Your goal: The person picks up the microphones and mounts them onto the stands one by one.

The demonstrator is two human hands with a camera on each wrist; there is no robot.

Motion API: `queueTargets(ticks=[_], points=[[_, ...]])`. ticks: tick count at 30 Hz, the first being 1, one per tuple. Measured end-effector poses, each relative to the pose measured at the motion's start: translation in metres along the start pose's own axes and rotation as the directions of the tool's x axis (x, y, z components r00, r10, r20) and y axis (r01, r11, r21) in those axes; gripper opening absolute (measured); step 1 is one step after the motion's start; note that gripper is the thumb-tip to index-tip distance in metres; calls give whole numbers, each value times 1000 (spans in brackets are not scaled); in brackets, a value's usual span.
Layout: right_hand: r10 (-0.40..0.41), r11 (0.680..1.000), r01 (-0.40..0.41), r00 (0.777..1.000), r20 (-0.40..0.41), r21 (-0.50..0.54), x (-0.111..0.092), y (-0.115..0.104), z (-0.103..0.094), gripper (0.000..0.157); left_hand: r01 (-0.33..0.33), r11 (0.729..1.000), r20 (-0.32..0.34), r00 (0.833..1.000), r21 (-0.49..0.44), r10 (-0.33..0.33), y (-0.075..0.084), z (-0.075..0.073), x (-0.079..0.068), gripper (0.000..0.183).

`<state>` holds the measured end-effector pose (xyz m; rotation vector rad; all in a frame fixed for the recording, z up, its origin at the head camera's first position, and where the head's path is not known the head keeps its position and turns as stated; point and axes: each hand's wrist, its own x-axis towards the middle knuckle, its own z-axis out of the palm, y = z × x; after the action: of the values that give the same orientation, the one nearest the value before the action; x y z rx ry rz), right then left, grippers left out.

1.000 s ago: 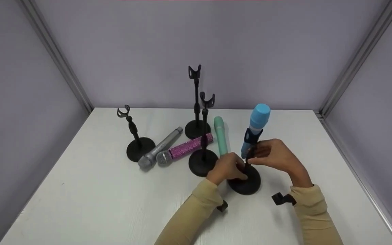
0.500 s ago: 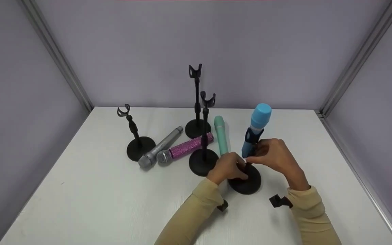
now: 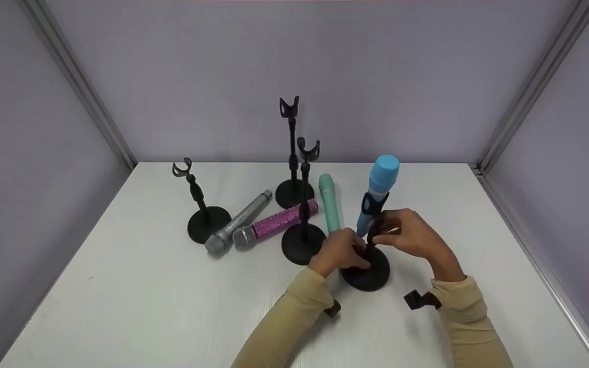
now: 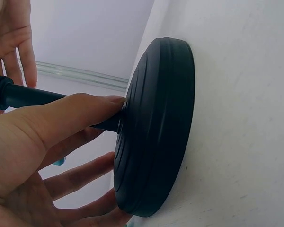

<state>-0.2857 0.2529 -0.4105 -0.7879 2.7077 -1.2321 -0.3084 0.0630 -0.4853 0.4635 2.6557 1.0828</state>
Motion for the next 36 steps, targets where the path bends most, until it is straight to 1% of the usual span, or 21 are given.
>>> queueTargets(ticks=[3,7,10,12,14,17,19,22,25,29,33,36], points=[[-26,999,26,999,23,20,1,1,-1,21,-4,1000,4,1000,-9,4,0,-1,0,20],[-50,998,49,998,49,33,1,3,-3,20,-19,1000,-1,1000,1,19,-1,-1,1,18],[-48,998,46,997,64,31,0,2,-4,20,-36,999,-14,999,17,37,-2,0,1,19],[-33,999,32,998,57,26,-1,0,-5,23,-42,999,-22,999,24,43,-2,1,1,21],[-6,1000,5,1000,30,19,-3,-3,-6,29,-42,999,-29,999,27,43,-3,2,1,24],[44,999,-44,998,-46,-9,-5,-9,-4,36,-32,999,-32,999,21,33,-3,2,1,25],[70,997,-74,992,-105,-36,-6,-13,-2,36,-26,1000,-33,999,14,26,-3,1,1,24],[87,993,-101,980,-178,-68,-4,-17,4,32,-20,1000,-33,999,8,20,-3,1,1,24],[86,992,-104,973,-214,-74,-3,-19,8,29,-20,1000,-36,999,13,21,-3,1,1,24],[92,993,-104,975,-202,-49,-2,-18,8,27,-24,1000,-36,999,19,25,-3,2,1,24],[95,995,-98,984,-152,-10,-3,-16,6,28,-23,1000,-33,999,18,24,-4,2,1,24],[79,997,-78,990,-115,17,-4,-15,3,29,-23,1000,-31,999,18,23,-4,2,1,24]])
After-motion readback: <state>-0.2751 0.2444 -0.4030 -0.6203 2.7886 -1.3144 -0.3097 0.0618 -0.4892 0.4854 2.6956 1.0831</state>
